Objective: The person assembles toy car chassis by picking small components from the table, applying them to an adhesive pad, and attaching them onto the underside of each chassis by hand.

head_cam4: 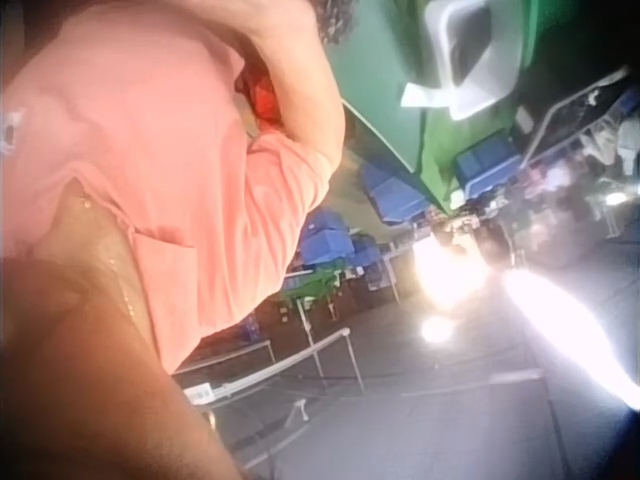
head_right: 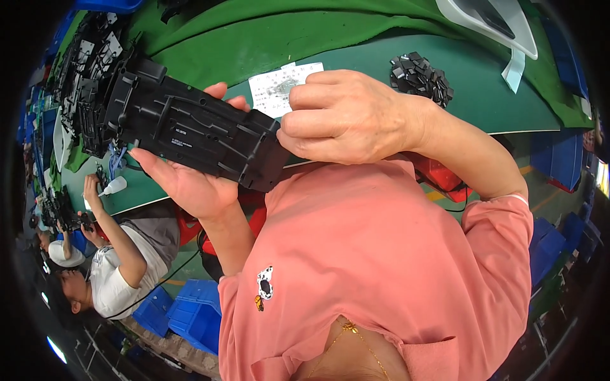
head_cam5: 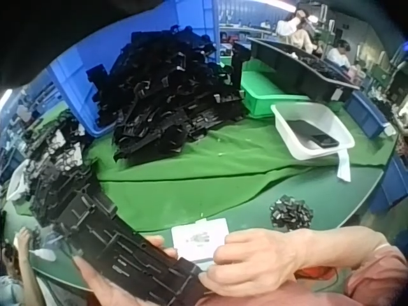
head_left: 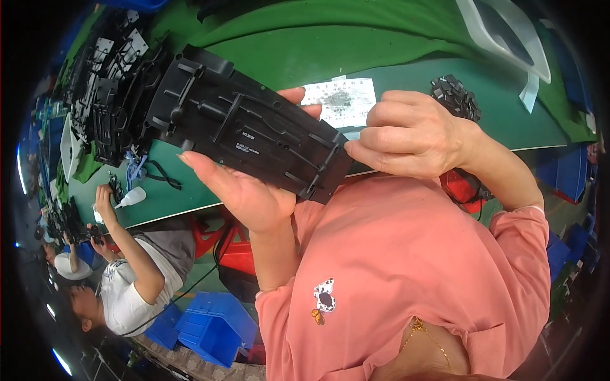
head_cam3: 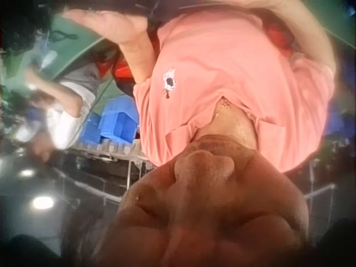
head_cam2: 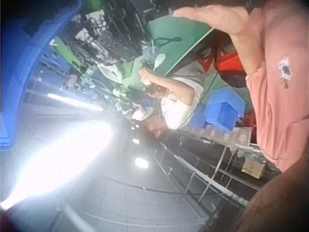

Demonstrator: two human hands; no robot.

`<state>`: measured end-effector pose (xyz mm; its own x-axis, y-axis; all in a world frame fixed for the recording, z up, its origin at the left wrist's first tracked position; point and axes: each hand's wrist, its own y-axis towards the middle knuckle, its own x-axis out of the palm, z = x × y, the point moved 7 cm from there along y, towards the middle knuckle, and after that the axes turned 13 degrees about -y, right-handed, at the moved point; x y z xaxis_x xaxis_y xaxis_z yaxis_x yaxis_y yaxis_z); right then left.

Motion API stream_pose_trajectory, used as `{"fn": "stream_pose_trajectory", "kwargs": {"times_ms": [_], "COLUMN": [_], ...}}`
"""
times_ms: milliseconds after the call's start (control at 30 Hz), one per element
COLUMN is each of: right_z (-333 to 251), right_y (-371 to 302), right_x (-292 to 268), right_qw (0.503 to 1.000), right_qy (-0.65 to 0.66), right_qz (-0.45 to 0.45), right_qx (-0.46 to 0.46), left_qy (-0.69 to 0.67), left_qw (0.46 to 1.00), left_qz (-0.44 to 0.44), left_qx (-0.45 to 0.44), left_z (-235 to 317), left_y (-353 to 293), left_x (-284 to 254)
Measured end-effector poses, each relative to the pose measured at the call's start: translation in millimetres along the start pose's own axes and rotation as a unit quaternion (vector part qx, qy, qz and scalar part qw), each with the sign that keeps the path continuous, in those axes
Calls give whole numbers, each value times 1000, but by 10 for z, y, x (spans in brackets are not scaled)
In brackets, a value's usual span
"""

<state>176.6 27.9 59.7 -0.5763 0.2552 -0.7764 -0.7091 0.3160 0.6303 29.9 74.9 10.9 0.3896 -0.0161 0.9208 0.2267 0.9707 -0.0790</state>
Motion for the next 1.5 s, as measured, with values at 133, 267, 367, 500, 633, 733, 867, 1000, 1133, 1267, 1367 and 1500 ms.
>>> {"fn": "stream_pose_trajectory", "kwargs": {"times_ms": [133, 267, 367, 500, 633, 733, 867, 1000, 1133, 1267, 1367, 1500], "right_z": [51, 256, 170, 96, 83, 106, 101, 106, 97, 272, 578, 810], "right_y": [14, -206, -378, -362, -339, -325, -337, -379, -241, -584, -1128, -1445], "right_x": [-30, -82, 147, 318, 442, 437, 449, 395, 416, -136, -549, -732], "right_qw": [998, 899, 753, 683, 655, 650, 652, 654, 684, 819, 762, 801], "right_qy": [-31, 155, 344, 423, 469, 483, 484, 460, 447, 246, 119, -77], "right_qz": [18, 31, -34, -37, -34, -5, 7, 7, -93, -9, -28, -103], "right_qx": [44, 408, 560, 594, 592, 587, 584, 601, 568, 519, 635, 585], "left_qy": [-33, 24, 18, 46, 50, 41, 34, 53, 27, -35, -41, -46], "left_qw": [999, 992, 983, 975, 972, 976, 977, 974, 981, 996, 997, 997], "left_qz": [-18, -58, -114, -143, -144, -125, -118, -152, -109, -27, -40, -58], "left_qx": [13, 109, 140, 161, 177, 175, 174, 158, 157, 75, 42, 6], "left_z": [52, 182, 154, 118, 117, 73, 56, 11, 220, 180, 167, 103], "left_y": [-20, -89, -110, -197, -221, -238, -250, -178, -269, -46, -6, 31], "left_x": [-44, -42, 78, 188, 279, 196, 185, 224, 141, 26, -27, -33]}}
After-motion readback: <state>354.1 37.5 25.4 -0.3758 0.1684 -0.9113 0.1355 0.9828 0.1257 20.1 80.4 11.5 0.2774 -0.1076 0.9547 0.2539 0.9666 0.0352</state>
